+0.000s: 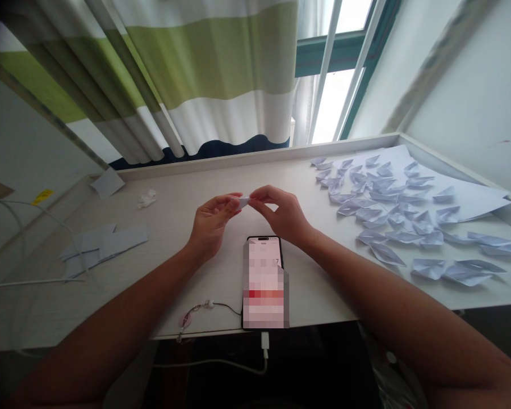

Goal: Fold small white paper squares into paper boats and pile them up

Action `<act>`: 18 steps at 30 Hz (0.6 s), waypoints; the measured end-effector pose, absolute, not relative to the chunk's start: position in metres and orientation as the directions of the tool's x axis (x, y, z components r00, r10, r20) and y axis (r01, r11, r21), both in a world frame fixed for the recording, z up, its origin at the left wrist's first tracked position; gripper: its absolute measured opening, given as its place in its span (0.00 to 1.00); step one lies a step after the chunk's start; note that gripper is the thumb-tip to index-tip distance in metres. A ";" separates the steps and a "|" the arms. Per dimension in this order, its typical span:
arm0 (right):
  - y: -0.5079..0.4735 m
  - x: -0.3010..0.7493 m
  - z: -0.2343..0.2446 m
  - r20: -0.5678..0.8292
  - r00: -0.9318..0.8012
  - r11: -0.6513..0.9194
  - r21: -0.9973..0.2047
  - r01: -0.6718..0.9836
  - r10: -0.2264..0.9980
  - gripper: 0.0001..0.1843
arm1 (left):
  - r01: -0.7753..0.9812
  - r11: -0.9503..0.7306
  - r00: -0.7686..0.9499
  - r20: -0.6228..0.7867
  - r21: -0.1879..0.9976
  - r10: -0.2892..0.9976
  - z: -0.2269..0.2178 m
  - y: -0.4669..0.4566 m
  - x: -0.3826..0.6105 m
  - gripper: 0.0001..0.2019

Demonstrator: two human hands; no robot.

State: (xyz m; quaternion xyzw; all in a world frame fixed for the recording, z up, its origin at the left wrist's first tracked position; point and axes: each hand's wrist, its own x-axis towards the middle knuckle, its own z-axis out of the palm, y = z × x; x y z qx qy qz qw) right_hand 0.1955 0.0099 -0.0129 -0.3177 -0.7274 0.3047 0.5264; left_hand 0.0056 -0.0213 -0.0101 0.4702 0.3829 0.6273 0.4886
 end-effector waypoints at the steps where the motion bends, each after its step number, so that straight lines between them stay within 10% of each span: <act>1: 0.010 0.196 -0.013 0.560 -0.252 0.600 -0.791 0.123 0.789 0.19 | -0.240 -0.248 -0.080 0.235 0.939 0.969 -0.010 -0.022 0.006 0.16; 18: 0.012 0.200 -0.008 0.460 -0.394 0.555 -0.814 0.171 0.796 0.15 | 0.051 -0.320 -0.003 0.321 0.946 0.947 -0.015 -0.019 -0.002 0.11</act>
